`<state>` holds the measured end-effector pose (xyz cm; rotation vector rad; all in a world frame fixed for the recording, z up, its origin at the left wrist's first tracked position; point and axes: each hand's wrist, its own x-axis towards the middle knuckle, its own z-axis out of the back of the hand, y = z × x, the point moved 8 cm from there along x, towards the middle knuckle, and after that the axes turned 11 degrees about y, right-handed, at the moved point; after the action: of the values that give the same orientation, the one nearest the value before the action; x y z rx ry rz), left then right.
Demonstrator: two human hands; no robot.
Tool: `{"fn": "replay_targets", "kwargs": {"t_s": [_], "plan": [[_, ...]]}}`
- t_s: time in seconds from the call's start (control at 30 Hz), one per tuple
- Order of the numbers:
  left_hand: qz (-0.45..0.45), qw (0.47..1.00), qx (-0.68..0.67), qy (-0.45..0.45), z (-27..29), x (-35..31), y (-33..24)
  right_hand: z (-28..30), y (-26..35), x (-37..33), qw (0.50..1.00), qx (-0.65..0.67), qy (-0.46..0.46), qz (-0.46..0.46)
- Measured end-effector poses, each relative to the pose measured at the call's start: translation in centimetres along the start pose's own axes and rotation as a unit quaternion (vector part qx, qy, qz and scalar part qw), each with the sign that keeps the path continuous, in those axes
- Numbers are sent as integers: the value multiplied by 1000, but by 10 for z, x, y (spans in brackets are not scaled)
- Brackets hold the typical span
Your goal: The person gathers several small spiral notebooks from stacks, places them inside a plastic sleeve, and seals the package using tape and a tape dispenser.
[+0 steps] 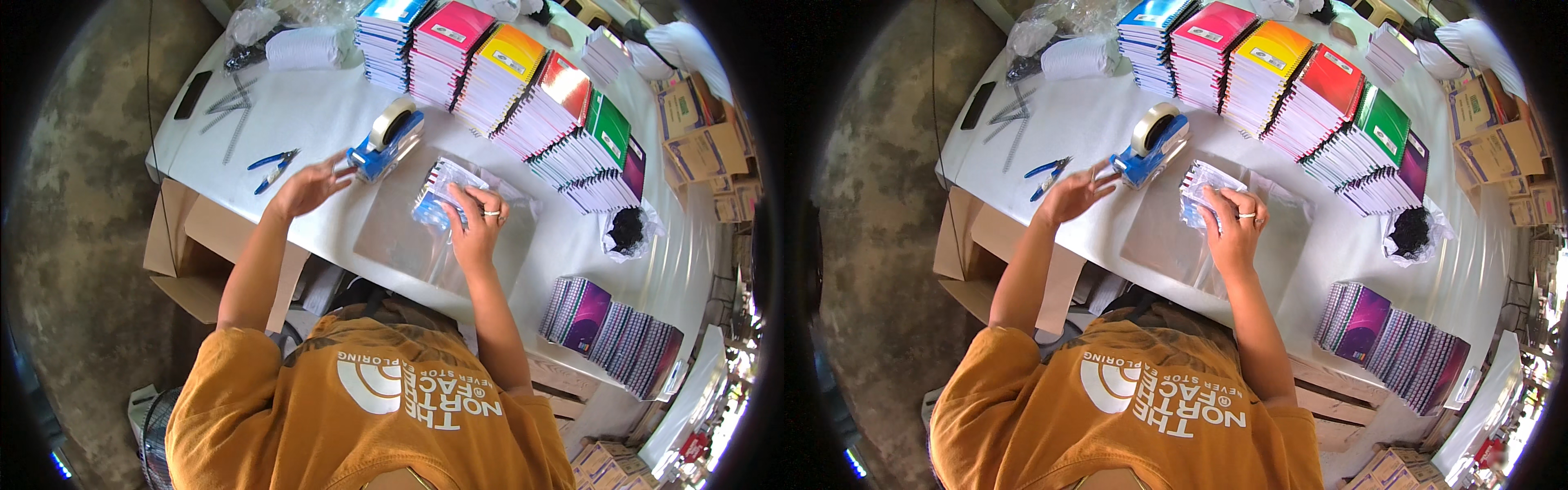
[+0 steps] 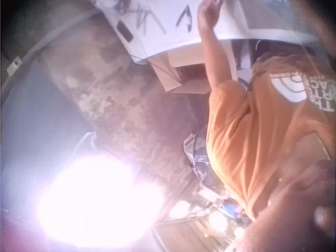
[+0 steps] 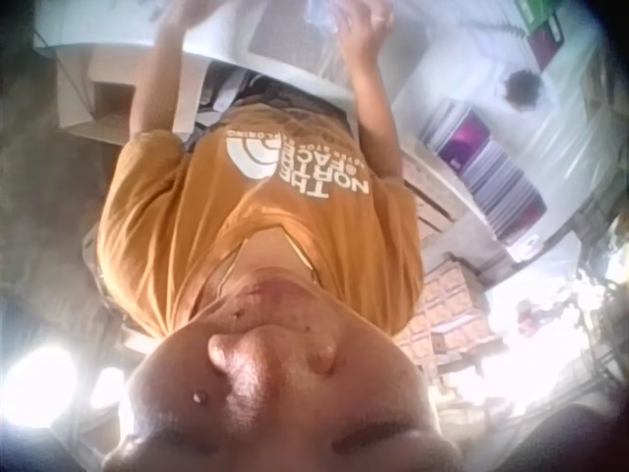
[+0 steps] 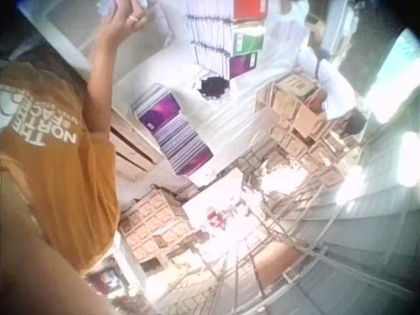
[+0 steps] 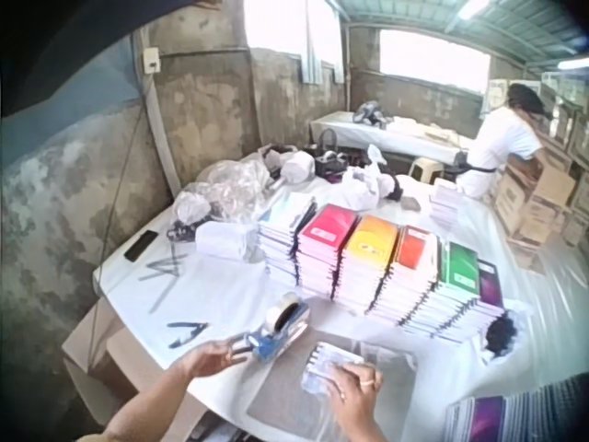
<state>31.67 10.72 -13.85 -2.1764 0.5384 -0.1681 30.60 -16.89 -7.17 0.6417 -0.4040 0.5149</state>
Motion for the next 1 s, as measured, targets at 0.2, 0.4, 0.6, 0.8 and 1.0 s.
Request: {"fn": "replay_targets", "kwargs": {"t_s": [0.2,0.4,0.6,0.8,1.0], "plan": [[-6,692,602,-399,45,-21,-47,3,5,7,1000,22,19,9],[-72,956,220,-180,-152,43,-11,2,-9,3,995,65,70,-41],[86,925,249,-274,-133,37,77,4,-2,-3,995,16,96,-15],[83,822,488,-282,-70,32,92,11,10,15,978,-4,200,-53],[-224,596,708,-305,-72,16,-17,8,20,35,973,-64,202,-90]]}}
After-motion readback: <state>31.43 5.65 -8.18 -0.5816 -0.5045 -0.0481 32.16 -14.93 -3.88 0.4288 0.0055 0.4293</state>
